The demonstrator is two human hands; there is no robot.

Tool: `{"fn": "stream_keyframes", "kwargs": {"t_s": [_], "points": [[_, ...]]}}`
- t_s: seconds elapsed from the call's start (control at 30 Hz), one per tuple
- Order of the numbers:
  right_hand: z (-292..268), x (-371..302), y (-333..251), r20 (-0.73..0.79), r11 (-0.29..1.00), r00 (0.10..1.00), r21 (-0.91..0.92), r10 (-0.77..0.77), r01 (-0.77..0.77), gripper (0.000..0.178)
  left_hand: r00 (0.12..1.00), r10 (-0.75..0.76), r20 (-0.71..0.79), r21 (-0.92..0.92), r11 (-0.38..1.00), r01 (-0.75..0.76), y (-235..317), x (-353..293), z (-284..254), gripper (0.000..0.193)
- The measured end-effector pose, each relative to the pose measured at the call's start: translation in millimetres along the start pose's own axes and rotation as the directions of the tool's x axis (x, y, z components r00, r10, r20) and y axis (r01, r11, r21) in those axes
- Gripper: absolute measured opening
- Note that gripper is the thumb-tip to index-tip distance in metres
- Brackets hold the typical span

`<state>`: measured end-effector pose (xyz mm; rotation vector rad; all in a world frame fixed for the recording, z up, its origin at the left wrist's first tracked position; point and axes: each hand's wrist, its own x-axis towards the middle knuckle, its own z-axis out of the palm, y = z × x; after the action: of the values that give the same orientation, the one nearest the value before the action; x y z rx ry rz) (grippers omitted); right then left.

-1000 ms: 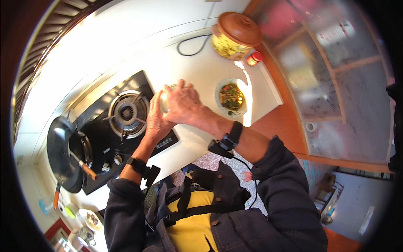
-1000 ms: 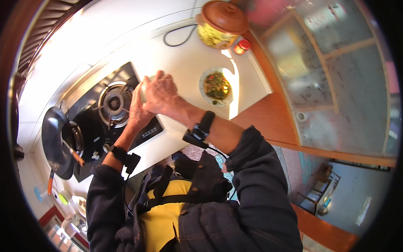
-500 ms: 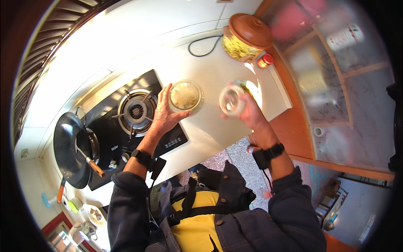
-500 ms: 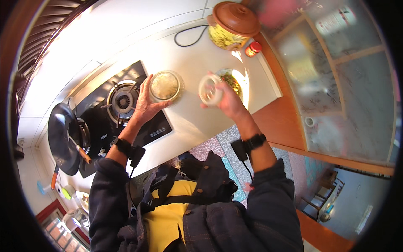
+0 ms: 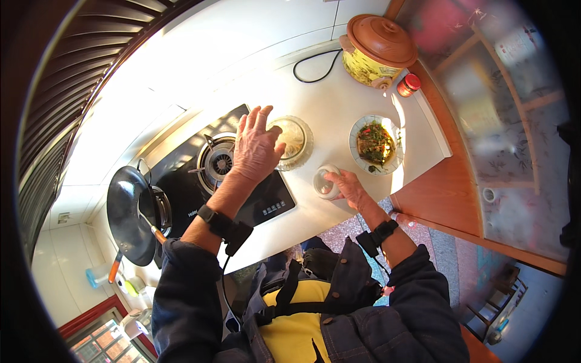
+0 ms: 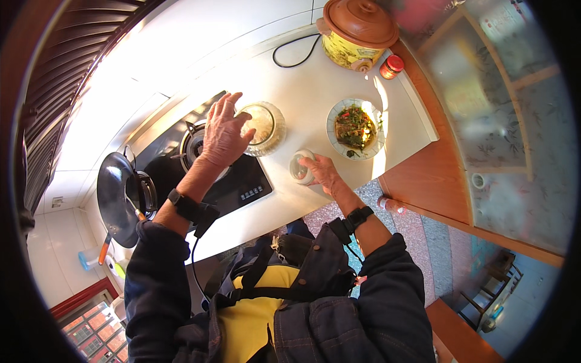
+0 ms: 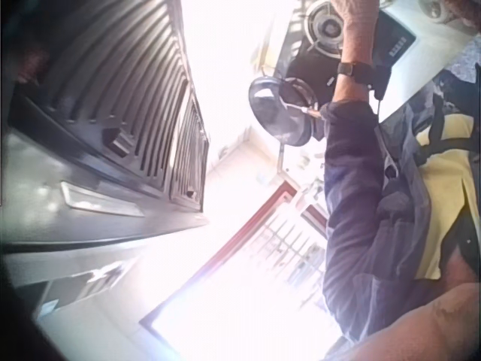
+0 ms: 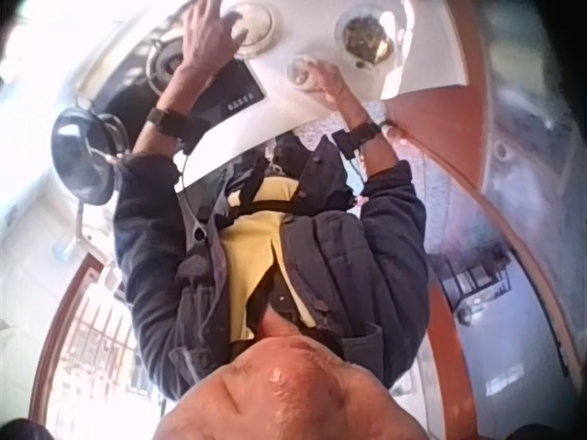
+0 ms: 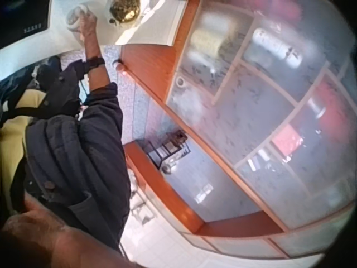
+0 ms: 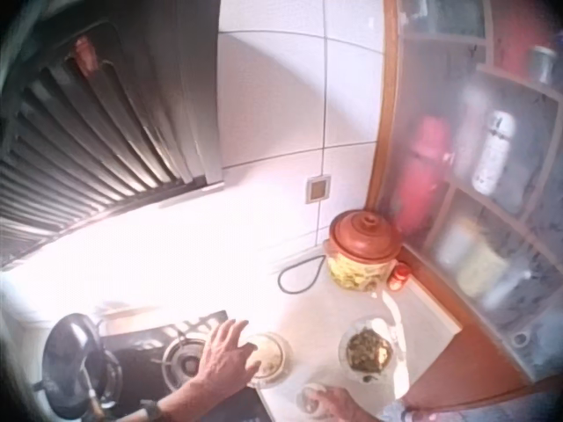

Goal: The person stirs food in a wok on a gas stove, transfers portions into a white bowl, adds ingredients from a plastic bag, and washes hands at the sink. The person continues stirring and serving the cooked food into the bowl.

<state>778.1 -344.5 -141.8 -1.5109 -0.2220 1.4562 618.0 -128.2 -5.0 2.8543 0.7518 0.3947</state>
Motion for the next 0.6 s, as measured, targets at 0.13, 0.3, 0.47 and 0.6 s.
{"fn": "stream_keyframes", "kwargs": {"t_s": [0.13, 0.3, 0.47, 0.6], "points": [[-5, 10, 4, 0.053, 0.992, 0.996, -0.095, -0.073, 0.078, 0.044, 0.978, -0.180, 0.104, 0.136, 0.977, 0.166, 7, 5, 15, 0.043], [-12, 15, 3, 0.092, 0.973, 0.992, -0.210, -0.081, 0.099, 0.060, 0.959, -0.205, 0.198, 0.198, 0.966, 0.166, 9, 14, 25, 0.039], [-15, 9, 1, 0.040, 0.911, 0.981, -0.365, -0.191, 0.192, 0.085, 0.943, -0.199, 0.268, 0.214, 0.966, 0.144, 6, 22, 32, 0.020], [-18, 8, 2, 0.015, 0.934, 0.987, -0.320, -0.159, 0.156, 0.087, 0.964, -0.151, 0.220, 0.028, 0.989, 0.149, 5, 23, 20, 0.017]]}}
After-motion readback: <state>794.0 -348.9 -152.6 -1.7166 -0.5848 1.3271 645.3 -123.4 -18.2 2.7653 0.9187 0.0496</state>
